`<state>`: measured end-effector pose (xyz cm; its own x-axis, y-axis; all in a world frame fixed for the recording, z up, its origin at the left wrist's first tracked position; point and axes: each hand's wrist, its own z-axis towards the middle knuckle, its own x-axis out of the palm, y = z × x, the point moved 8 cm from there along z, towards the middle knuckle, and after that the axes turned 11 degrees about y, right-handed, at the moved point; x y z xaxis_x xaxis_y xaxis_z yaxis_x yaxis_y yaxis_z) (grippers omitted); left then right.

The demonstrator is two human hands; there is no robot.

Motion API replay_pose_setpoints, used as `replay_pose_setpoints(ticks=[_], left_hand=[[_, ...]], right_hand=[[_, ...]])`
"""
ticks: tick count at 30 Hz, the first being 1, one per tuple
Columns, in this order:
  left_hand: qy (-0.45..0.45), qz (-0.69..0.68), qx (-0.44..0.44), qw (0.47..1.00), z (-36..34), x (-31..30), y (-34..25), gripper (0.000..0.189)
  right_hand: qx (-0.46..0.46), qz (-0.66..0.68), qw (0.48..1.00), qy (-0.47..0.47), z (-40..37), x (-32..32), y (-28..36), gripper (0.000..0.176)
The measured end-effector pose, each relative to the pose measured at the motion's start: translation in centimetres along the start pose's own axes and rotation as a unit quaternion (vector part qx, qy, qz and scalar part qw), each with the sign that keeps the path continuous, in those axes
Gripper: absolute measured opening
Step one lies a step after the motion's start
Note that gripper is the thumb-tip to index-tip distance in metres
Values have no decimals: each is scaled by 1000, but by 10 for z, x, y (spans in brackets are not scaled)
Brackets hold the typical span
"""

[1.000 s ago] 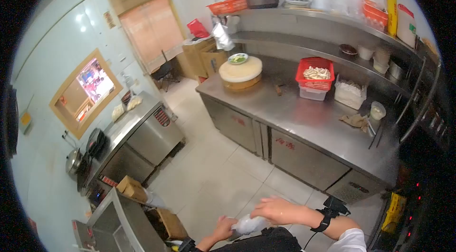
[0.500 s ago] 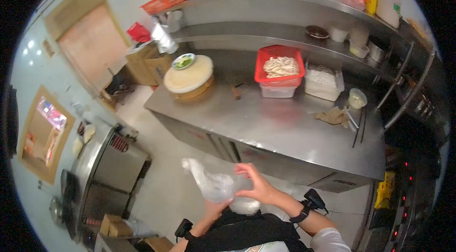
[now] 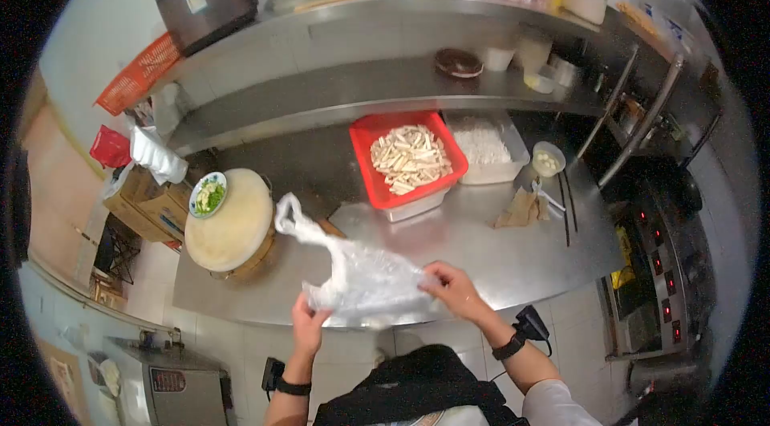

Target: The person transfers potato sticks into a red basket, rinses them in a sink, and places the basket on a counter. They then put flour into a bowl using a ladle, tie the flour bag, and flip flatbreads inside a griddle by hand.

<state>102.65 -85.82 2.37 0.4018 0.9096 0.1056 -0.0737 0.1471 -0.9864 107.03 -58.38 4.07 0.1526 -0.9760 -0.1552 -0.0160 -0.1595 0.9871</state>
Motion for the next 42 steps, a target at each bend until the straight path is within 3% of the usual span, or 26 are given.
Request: replay_pose_setpoints(ticks=[3,4,5,6,8,10,12,14,15,17,19,21,23,25,27,29,31,32,34,36,38,41,42], left_hand=[[0,-111,-50,993,34,8,31,45],[12,-108,-72,991,45,9,51,47],[50,-18,-82,995,57,26,43,45],[89,70,-94,989,64,45,35,42],[128,42,-155,979,73,65,42,38],[170,17,-209,963,74,86,50,35],[126,-32,-120,984,88,89,33,23],[100,-2,-106,989,99,81,18,21],[70,21,-94,993,102,70,12,19],[31,16,-73,997,112,44,1,17],[-8,11,-51,999,117,20,-10,15],[-41,-48,-52,997,113,7,-15,13],[-79,-73,-46,993,104,3,-13,11],[-65,39,-59,995,94,3,-8,12],[-42,-8,-68,997,90,10,-1,18],[-40,-103,-93,990,94,25,-3,19],[-41,-155,-109,981,100,39,-7,19],[-44,-210,-124,969,102,44,-6,20],[-17,-165,-121,979,108,44,-18,22],[6,-122,-118,985,105,36,-26,25],[74,41,-115,990,99,21,-37,38],[91,148,-186,967,80,-11,-13,48],[72,324,-60,941,81,-13,-35,46]], right_hand=[[5,10,995,-102,26,-41,-37,23],[3,-81,989,-125,32,-55,-42,25],[-1,-176,974,-142,39,-64,-42,27],[10,-170,977,-131,43,-60,-39,27],[-129,-309,902,-272,33,-55,23,32],[-165,-275,920,-227,44,-28,49,31],[-210,-240,928,-192,56,-21,50,29],[-90,-151,984,27,87,-3,6,21],[-90,-148,984,27,87,-9,3,21],[-34,-51,993,-98,83,-52,-10,11],[-84,-68,983,-147,73,-93,-8,6],[-38,24,989,-143,64,-111,-27,6],[-18,0,988,-153,61,-128,-45,8],[2,-26,986,-162,58,-130,-53,10],[-136,-103,940,-295,42,-107,38,13],[-306,-157,935,-82,46,-42,111,20],[-364,-208,896,144,56,35,138,23],[-364,-210,896,142,64,40,127,23],[-268,-410,865,105,96,50,81,15],[-118,-480,864,100,96,16,50,33],[164,-546,791,221,87,-25,-8,44],[182,-577,759,239,64,-42,-42,50],[136,-626,736,219,63,-40,-40,50]])
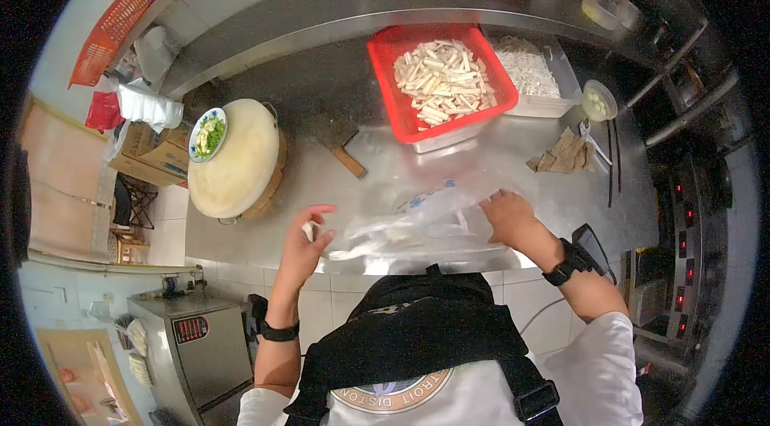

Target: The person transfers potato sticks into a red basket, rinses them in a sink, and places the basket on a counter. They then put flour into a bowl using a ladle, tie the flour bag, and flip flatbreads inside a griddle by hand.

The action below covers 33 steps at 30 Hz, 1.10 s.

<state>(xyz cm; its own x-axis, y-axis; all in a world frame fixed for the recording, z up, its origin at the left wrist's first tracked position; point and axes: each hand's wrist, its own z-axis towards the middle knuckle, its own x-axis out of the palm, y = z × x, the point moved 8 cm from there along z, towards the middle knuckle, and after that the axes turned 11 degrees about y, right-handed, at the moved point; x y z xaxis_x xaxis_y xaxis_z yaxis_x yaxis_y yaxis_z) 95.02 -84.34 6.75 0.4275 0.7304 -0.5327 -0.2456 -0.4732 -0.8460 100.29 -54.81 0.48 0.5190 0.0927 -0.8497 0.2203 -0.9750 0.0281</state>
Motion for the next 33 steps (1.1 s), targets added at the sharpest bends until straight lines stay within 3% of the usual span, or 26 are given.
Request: replay_pose_setpoints(ticks=[1,2,3,4,5,7,8,10,11,12,13,14,16,17,19,20,22,24,26,27,28,29,30,31,32,33], left_hand=[[4,1,0,1000,-2,4,-2,46],[-141,138,52,979,-9,-13,-56,41],[-280,267,101,917,-22,-20,-107,37],[-153,231,210,938,-16,5,-136,38],[-24,187,314,931,-16,33,-159,39],[245,101,208,942,2,106,-135,32],[222,180,156,945,14,117,-108,29],[231,341,1,911,43,134,-25,28],[258,418,-100,865,49,133,26,30],[261,416,-91,866,49,134,77,34],[263,414,-83,868,45,129,112,39],[264,414,-83,867,38,118,112,39],[219,481,134,838,21,105,59,49],[220,480,131,839,20,100,43,49],[358,282,34,889,24,105,26,55],[359,280,32,890,30,104,14,55],[342,130,-4,931,42,104,-3,57],[292,95,1,952,44,115,-8,53],[242,63,5,968,41,123,-9,49],[225,-72,34,971,38,126,-14,43],[205,-206,63,955,35,126,-17,37],[205,-205,64,955,28,127,-12,37],[229,-218,12,949,20,132,1,33],[250,-230,-39,940,11,135,12,30],[223,-321,-49,919,4,130,13,30],[222,-323,-52,918,2,129,11,30]], right_hand=[[-5,-56,997,-47,-3,-3,4,51],[-2,-53,998,-46,-2,-10,10,51],[7,-23,999,48,3,-10,19,46],[13,8,989,145,5,-2,30,42],[14,8,989,149,6,2,41,42],[-19,-39,992,-121,3,-27,65,25],[-20,-39,992,-118,6,-19,65,25],[-7,-142,949,-281,6,-22,69,15],[45,-72,983,-160,26,2,41,20],[96,-1,995,-35,40,31,3,27],[85,6,996,-4,51,52,-29,32],[73,11,997,27,56,68,-53,38],[40,49,997,39,51,75,-62,40],[8,86,995,53,48,76,-58,42],[-20,132,990,36,29,37,-23,37],[-14,112,993,32,28,26,-10,34],[-9,90,996,26,22,11,8,33],[-114,139,979,-98,8,-22,35,26],[-231,356,900,-99,-14,-37,61,21],[-233,356,899,-100,-23,-41,70,21],[-312,343,884,-54,-35,-42,90,25],[-387,328,862,-7,-44,-41,105,29],[-385,328,863,-8,-41,-41,98,29],[-319,371,869,71,-25,-25,83,31],[-249,410,864,152,-14,-6,73,34],[-249,411,863,155,-8,0,77,34]])
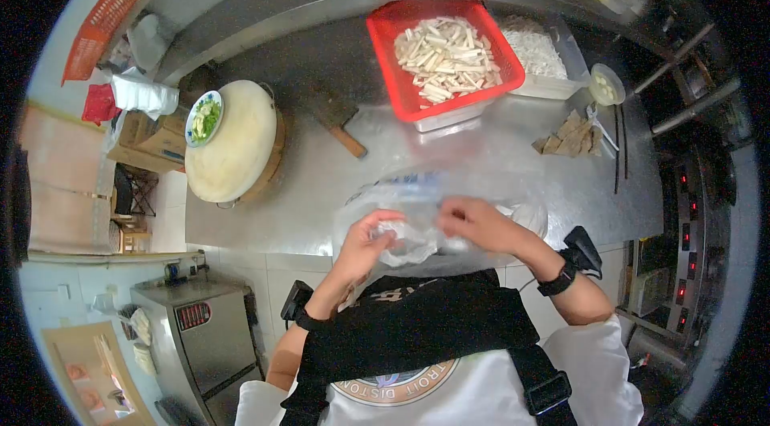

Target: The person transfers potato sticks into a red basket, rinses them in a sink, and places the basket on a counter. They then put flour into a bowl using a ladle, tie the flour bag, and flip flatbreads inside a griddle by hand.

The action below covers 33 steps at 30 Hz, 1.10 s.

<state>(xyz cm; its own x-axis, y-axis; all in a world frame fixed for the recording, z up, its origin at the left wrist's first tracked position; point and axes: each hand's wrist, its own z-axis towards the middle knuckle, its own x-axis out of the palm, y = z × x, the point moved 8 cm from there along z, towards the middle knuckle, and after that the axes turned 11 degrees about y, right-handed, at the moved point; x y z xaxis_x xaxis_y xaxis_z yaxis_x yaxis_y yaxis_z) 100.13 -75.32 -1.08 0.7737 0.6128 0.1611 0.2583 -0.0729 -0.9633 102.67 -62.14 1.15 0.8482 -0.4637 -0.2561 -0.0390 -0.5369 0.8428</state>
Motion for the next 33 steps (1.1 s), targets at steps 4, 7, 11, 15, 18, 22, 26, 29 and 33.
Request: replay_pose_setpoints(ticks=[4,7,11,15,18,22,26,29,33], left_hand=[[-115,-178,10,977,-5,-12,-2,34],[-166,-187,69,966,-10,-21,-22,35],[-153,108,10,982,-33,-36,-48,30],[-73,320,-60,943,-49,-36,-26,18],[-188,27,8,982,-54,-58,-11,17],[-249,-479,-30,841,-37,-62,31,23],[50,-630,110,768,17,-60,93,18],[-38,-591,55,804,18,-41,47,21],[-375,-32,9,926,-24,-69,14,30]], right_hand=[[-53,97,942,-317,20,-24,-16,27],[5,57,961,-272,27,-27,-10,22],[-91,309,895,-309,2,-59,-39,20],[-112,550,795,-231,-12,-51,-33,20],[-104,613,760,-189,-8,-36,-60,26],[-108,499,852,-118,-14,-19,-53,37],[-126,456,876,-96,-20,-15,-80,43],[-98,487,842,-212,-24,-25,-130,37],[48,-180,849,-495,-75,-40,-19,51]])
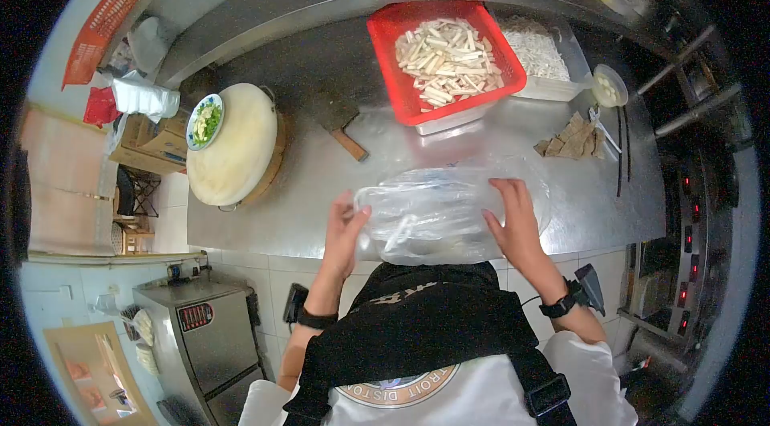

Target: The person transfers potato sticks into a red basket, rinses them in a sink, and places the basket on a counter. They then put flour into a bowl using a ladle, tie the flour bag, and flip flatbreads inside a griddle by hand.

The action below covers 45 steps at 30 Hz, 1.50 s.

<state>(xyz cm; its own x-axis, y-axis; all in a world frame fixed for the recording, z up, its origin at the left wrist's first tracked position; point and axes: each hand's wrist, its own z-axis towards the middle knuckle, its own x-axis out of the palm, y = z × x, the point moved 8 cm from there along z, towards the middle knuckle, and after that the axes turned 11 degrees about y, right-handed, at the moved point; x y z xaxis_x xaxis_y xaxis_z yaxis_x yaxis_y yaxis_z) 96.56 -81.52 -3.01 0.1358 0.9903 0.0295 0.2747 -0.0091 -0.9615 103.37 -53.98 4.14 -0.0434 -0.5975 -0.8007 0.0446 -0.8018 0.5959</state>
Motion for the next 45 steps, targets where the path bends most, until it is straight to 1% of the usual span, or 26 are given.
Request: replay_pose_setpoints(ticks=[1,3,4,5,7,9,10,12,13,14,17,18,20,21,23,24,25,27,29,32,35,36,37,40,42,45], left_hand=[[4,2,-2,1000,-9,6,-12,30],[9,336,271,902,-41,35,-86,37],[172,332,324,869,-45,63,-84,38],[175,330,324,869,-46,72,-83,38],[266,361,267,853,-49,108,-68,34],[303,425,193,831,-35,106,-27,34],[314,464,163,812,-32,103,-12,32],[325,499,127,793,-30,96,1,32],[349,592,29,726,-26,88,20,33],[364,671,-69,642,-26,73,37,36],[317,732,-100,595,-19,37,57,33],[316,732,-100,595,-20,32,58,33],[156,652,215,710,-25,42,-2,37],[156,654,214,709,-27,52,-16,37],[215,308,-8,927,-15,68,-15,37],[215,308,-8,927,-7,77,-11,37],[208,131,-83,966,3,81,7,35],[197,-51,-153,967,11,84,31,34],[210,-343,-163,901,7,89,41,19],[273,-444,-117,845,-1,58,30,9],[311,-471,-50,824,4,34,10,10],[249,-377,-44,891,10,19,14,20],[250,-376,-45,891,5,22,15,20],[229,-62,-211,948,-21,54,27,46],[245,-102,-222,938,-6,76,50,44],[255,-255,-223,905,15,88,70,37]], right_hand=[[4,1,1000,-2,3,-4,11,51],[-134,-102,986,1,12,-4,49,58],[-130,-103,986,0,22,3,50,58],[-130,-107,986,-12,34,14,48,52],[-131,-114,985,-22,52,35,27,46],[-45,-94,975,197,71,82,-9,32],[-45,-95,975,197,76,81,-14,32],[48,195,954,224,79,86,-28,23],[49,196,953,226,78,89,-29,23],[99,310,918,228,75,96,-38,22],[182,531,804,194,69,105,-41,23],[215,634,726,158,65,108,-39,23],[217,672,692,151,63,105,-29,27],[220,708,656,144,61,106,-26,32],[181,691,678,172,58,118,-29,31],[140,671,701,198,57,118,-22,30],[140,671,701,197,53,117,-21,30],[123,723,649,200,50,107,-3,26],[148,757,609,185,51,102,-23,25],[163,811,535,173,47,94,-58,24],[153,846,476,183,39,105,-75,26],[155,860,447,190,35,113,-77,27],[154,861,447,188,33,120,-81,27],[76,880,418,213,36,118,-50,27],[211,839,491,104,30,111,-25,26],[217,829,496,139,30,108,-2,24]])
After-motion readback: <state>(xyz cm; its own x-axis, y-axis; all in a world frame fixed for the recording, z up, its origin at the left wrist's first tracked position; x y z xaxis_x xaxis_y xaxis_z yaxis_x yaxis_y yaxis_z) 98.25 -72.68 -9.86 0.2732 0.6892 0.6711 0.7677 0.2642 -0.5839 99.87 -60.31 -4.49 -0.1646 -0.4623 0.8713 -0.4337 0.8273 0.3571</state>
